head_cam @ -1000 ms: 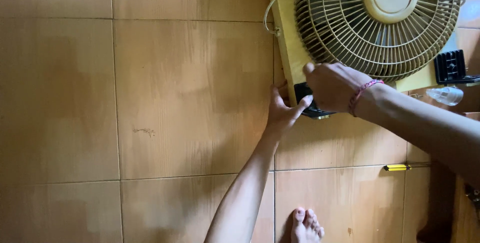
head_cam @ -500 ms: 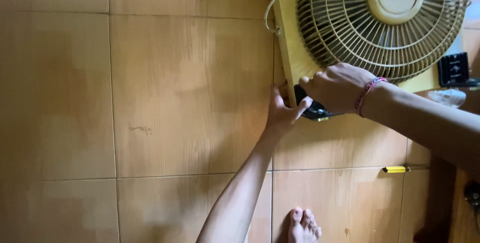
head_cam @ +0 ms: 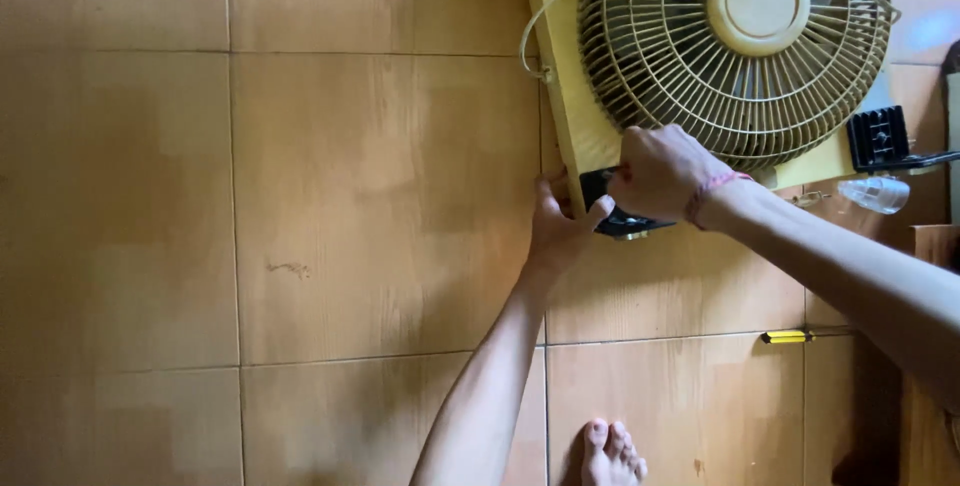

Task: Cleaning the grill of a box fan using a toothbrush and cleaning solution while inspecting its components.

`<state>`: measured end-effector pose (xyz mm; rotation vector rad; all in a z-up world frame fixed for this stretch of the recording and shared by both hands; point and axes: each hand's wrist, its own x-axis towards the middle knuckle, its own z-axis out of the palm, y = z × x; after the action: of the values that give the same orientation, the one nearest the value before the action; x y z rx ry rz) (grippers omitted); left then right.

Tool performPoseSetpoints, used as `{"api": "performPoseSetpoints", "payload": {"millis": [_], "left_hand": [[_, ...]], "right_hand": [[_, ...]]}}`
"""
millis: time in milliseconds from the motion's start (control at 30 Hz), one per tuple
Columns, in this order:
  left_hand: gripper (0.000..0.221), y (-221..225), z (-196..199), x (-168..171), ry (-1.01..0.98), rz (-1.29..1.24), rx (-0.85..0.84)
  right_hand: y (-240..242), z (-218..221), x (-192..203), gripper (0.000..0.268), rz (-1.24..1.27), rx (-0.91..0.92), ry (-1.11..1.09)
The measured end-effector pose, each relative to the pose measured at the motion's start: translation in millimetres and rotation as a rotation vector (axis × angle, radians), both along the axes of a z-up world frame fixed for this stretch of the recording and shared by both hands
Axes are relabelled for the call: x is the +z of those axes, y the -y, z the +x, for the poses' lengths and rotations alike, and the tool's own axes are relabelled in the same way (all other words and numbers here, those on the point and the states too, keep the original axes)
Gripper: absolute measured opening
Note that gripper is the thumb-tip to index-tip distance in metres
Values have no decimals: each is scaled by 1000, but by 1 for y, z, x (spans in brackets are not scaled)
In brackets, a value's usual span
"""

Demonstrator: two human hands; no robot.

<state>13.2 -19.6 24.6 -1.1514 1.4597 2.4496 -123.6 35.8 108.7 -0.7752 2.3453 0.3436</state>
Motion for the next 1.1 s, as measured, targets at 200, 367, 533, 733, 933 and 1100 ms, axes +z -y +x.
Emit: {"api": "performPoseSetpoints", "payload": {"millis": [200, 367, 533, 733, 933, 1100], "left_hand": [[93, -5, -6, -20, -10, -53, 5], [97, -14, -12, -42, 26, -94, -7], [103, -20, -15, -39, 41, -42, 5], [120, -15, -21, -31, 95, -87, -75], [112, -28, -9, -63, -38, -109, 48], [76, -16, -3, -49, -144, -78, 63]], "right_hand": [[-12, 4, 17, 11, -85, 1001, -301], [-11, -17, -12, 10, -76, 1211, -298], [-22, -22, -41, 16, -106, 1185, -207], [-3, 4, -13, 11, -34, 672, -171], [0, 1, -34, 30, -198, -5, -121], [9, 9, 12, 19, -134, 484, -73]]}}
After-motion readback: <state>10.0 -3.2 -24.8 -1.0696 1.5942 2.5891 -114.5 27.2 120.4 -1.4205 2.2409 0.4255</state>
